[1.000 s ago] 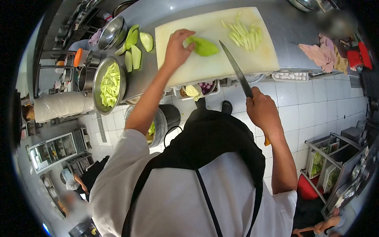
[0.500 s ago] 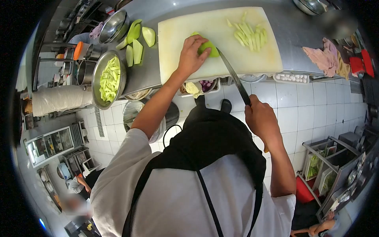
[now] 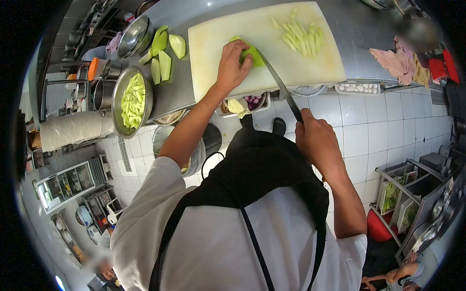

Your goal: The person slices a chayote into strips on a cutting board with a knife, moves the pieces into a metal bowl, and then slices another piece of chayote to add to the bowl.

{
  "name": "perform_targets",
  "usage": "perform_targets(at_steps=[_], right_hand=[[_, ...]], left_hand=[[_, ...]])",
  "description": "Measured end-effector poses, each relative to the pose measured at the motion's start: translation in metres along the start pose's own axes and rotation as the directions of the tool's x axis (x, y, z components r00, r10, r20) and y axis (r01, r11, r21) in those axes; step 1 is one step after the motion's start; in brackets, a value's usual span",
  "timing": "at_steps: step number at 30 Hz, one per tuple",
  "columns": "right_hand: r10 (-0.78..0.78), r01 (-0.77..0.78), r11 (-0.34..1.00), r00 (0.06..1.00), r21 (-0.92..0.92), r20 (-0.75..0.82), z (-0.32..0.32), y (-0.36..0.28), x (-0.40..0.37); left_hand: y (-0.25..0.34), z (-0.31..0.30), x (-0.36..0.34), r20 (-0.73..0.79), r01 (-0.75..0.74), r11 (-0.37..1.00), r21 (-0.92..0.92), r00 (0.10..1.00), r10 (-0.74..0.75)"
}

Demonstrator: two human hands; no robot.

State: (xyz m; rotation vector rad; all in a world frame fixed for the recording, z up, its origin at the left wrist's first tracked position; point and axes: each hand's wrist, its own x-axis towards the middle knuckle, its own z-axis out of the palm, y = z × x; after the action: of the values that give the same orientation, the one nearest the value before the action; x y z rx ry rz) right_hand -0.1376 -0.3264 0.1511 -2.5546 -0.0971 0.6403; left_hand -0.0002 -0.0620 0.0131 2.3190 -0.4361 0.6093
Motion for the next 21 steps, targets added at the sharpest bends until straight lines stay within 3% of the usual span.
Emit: perform_targets(at_steps=[10, 13, 16, 21], right_hand=[[0.046, -0.038, 0.994, 0.996, -0.104, 0.074, 0.011, -0.009, 0.011], [0.005, 0.003, 0.996, 0.997, -0.088, 0.083, 0.044, 0.002, 0.048], [-0.051, 0.053, 0.998, 0.997, -0.043, 0.051, 0.042, 0.003, 0.071], [-0.010, 0.010, 1.000, 0.999, 0.001, 0.053, 0.024, 0.009, 0.070]], left_hand=[[-0.003, -0.009, -0.006, 0.049, 0.050, 0.998, -0.037, 0.998, -0.048], [-0.005, -0.008, -0.005, 0.056, 0.045, 0.998, -0.033, 0.998, -0.043], [-0.006, -0.009, -0.007, 0.100, 0.077, 0.997, -0.025, 0.992, -0.074], [-0.007, -0.011, -0.014, 0.118, 0.031, 0.999, -0.024, 0.993, -0.028]])
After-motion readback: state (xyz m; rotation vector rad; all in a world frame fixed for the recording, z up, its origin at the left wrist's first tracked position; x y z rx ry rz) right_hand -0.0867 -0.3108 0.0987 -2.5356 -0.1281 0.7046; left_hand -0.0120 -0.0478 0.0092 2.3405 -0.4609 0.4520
